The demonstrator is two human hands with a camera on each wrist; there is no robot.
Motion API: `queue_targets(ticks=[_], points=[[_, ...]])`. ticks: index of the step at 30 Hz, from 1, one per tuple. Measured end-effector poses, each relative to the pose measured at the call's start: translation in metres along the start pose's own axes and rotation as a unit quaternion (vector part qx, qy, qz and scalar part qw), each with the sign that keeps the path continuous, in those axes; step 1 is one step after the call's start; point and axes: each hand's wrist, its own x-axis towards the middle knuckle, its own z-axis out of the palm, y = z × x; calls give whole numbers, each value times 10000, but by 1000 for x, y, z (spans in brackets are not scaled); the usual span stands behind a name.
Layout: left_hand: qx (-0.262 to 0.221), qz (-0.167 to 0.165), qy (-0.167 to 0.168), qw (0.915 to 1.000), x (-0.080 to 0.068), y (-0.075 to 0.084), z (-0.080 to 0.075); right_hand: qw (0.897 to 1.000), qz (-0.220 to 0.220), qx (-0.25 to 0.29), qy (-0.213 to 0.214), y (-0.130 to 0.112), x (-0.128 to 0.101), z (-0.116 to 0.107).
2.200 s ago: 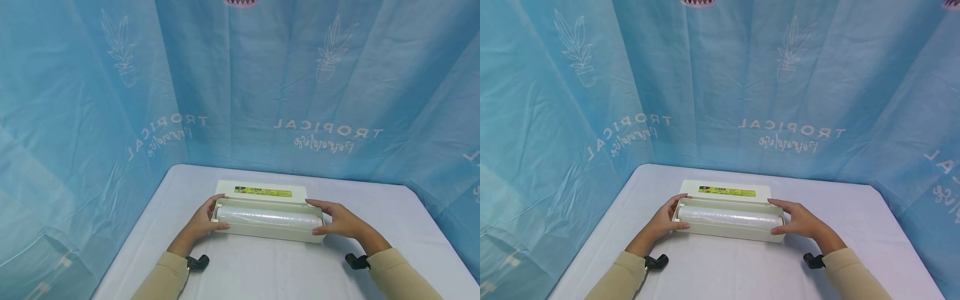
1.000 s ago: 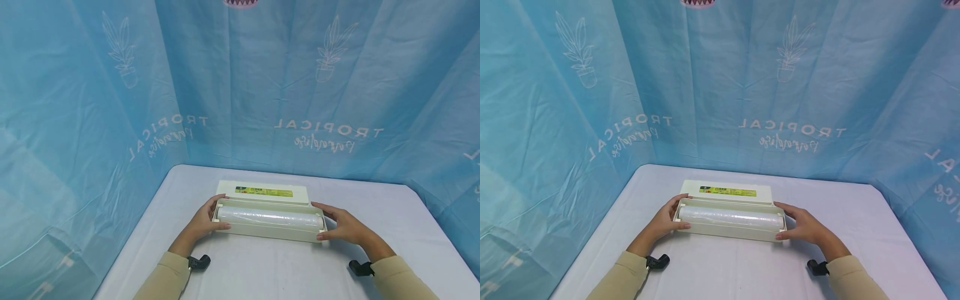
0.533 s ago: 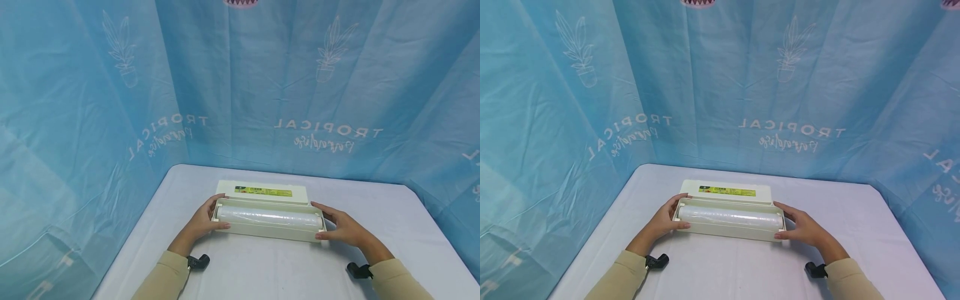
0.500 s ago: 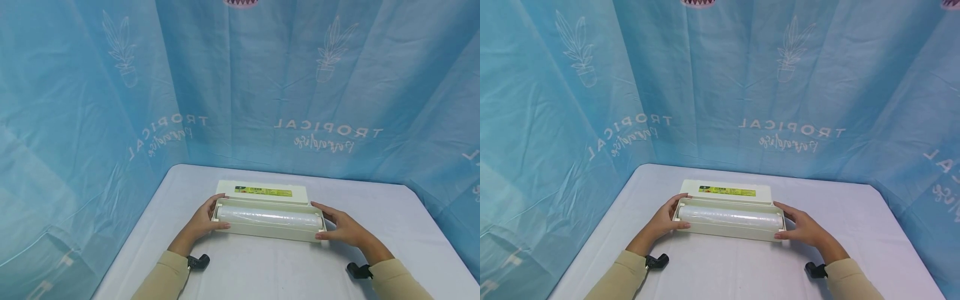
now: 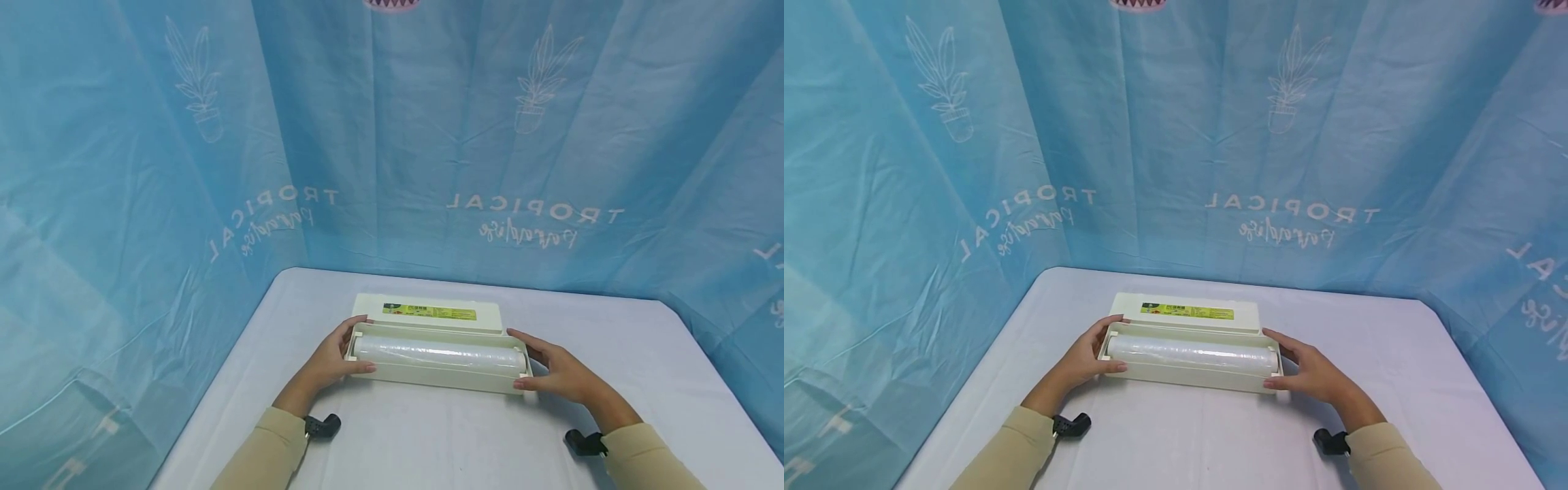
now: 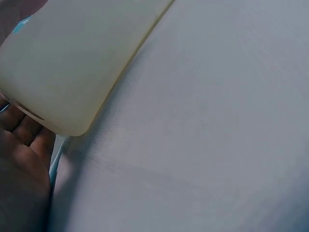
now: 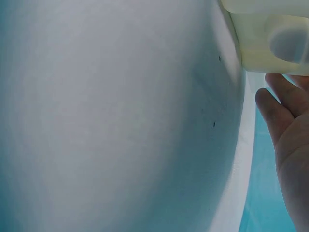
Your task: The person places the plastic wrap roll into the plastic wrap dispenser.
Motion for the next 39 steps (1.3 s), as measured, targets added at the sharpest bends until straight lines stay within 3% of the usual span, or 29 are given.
queue_targets(ticks=[7,16,20,24,27,30,39], points=[[285,-11,-7,9996,0,1,-2,10000,-36,-30,14,4,1,1],[1250,-226,17,9919,3,7,-3,9999,93,-48,13,2,-1,0],[1450,-21,-202,9892,5,12,-9,10000,61,52,36,3,-1,-1],[1216,397,-398,9910,7,15,-23,10000,9,60,-11,2,-1,-1],[1024,547,-352,9926,14,19,-32,10000,-60,11,-6,1,0,-2],[1132,523,-188,9920,24,26,-41,9999,-148,9,6,0,1,-2],[2339,16,-151,9721,54,38,-64,9999,-86,83,-2,2,-1,0]])
